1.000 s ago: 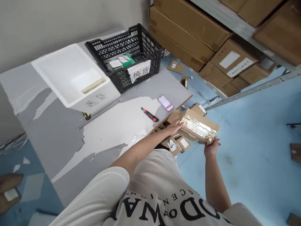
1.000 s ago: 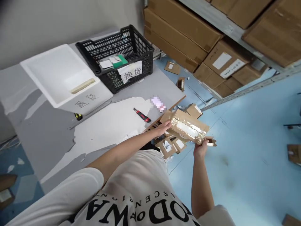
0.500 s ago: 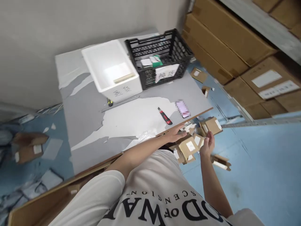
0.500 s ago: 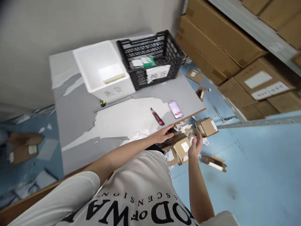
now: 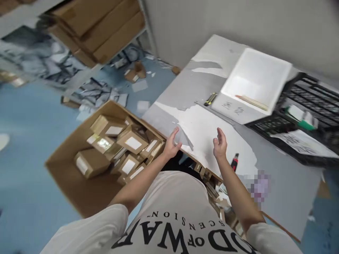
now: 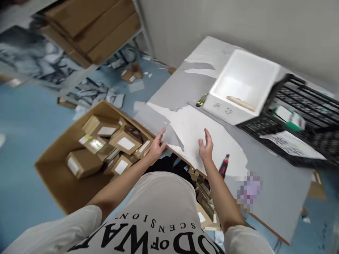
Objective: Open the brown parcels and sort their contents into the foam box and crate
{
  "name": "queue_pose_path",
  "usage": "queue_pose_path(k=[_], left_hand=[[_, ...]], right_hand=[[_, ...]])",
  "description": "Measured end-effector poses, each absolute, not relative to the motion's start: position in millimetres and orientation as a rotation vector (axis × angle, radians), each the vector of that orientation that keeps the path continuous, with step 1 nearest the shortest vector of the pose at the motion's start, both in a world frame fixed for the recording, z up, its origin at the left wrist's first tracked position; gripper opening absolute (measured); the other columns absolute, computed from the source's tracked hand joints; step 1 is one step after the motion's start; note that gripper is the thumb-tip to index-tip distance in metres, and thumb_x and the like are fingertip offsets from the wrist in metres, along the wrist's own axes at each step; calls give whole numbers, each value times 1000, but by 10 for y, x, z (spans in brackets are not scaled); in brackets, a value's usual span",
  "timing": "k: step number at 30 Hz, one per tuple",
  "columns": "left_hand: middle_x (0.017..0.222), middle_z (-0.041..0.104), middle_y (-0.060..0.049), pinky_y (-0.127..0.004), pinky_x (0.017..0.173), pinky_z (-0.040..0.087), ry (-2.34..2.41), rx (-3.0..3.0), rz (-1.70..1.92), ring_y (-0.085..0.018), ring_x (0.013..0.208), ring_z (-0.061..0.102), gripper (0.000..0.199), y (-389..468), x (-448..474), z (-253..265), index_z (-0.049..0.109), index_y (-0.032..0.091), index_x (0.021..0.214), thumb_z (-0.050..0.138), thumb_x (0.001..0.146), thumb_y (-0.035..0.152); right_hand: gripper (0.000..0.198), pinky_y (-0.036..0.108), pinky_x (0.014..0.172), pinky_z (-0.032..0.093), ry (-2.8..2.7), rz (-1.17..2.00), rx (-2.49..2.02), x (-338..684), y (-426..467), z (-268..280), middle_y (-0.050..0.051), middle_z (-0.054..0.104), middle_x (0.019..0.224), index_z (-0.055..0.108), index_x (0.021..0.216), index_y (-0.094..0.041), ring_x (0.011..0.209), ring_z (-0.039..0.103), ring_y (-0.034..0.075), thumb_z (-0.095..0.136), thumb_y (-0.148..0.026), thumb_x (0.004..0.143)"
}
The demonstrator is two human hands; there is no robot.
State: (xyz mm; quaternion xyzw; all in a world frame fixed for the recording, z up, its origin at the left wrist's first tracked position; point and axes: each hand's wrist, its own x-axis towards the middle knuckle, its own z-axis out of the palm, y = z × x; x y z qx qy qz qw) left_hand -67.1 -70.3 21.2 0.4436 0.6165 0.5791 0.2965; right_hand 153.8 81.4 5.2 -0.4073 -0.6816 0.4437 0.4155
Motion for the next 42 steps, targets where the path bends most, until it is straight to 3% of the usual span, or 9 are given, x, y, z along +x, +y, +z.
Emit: queue_pose_path(k=[8, 19, 29, 36, 42], left_hand=[[153, 29, -14, -44, 119, 18, 2204, 663, 1785, -28, 144, 22, 79, -2041, -1390, -87, 32, 18, 145, 50, 83, 64], [154, 28, -15, -42, 120, 15, 2329, 306, 1919, -28, 144, 20, 84, -3194, -2281, -633, 29, 18, 146, 52, 81, 65], [153, 28, -16, -45, 119, 12, 2206, -219, 1857, -30, 144, 21, 88, -3611, -2970, -1552, 36, 18, 143, 50, 76, 74], [154, 29, -12, -45, 120, 8, 2082, -510, 1643, -29, 144, 20, 79, -3646, -3303, -2284, 43, 21, 140, 51, 78, 70], [148, 41, -10, -45, 120, 10, 2043, -240, 1833, -27, 143, 23, 71, -3531, -3500, -2953, 51, 20, 133, 51, 80, 67]], right_hand=[[70, 50, 111, 33, -2067, 1299, -655, 58, 475, 153, 13, 44, 146, 41, 141, -19, 133, 41, 29, 48, -60, 85], [65, 49, 112, 33, -2388, 1384, -396, -1224, -460, -183, 13, 44, 145, 38, 143, -18, 134, 41, 27, 42, -56, 90], [77, 49, 113, 30, -2637, 1698, -521, -2284, -953, -1034, 14, 39, 148, 36, 145, -16, 136, 39, 28, 43, -64, 85], [90, 51, 116, 19, -2642, 1914, -919, -2757, -977, -2143, 9, 34, 152, 27, 149, -23, 141, 30, 26, 51, -69, 76], [81, 48, 116, 20, -2751, 1959, -859, -3041, -989, -2811, 4, 34, 151, 22, 150, -27, 140, 33, 23, 46, -65, 83]])
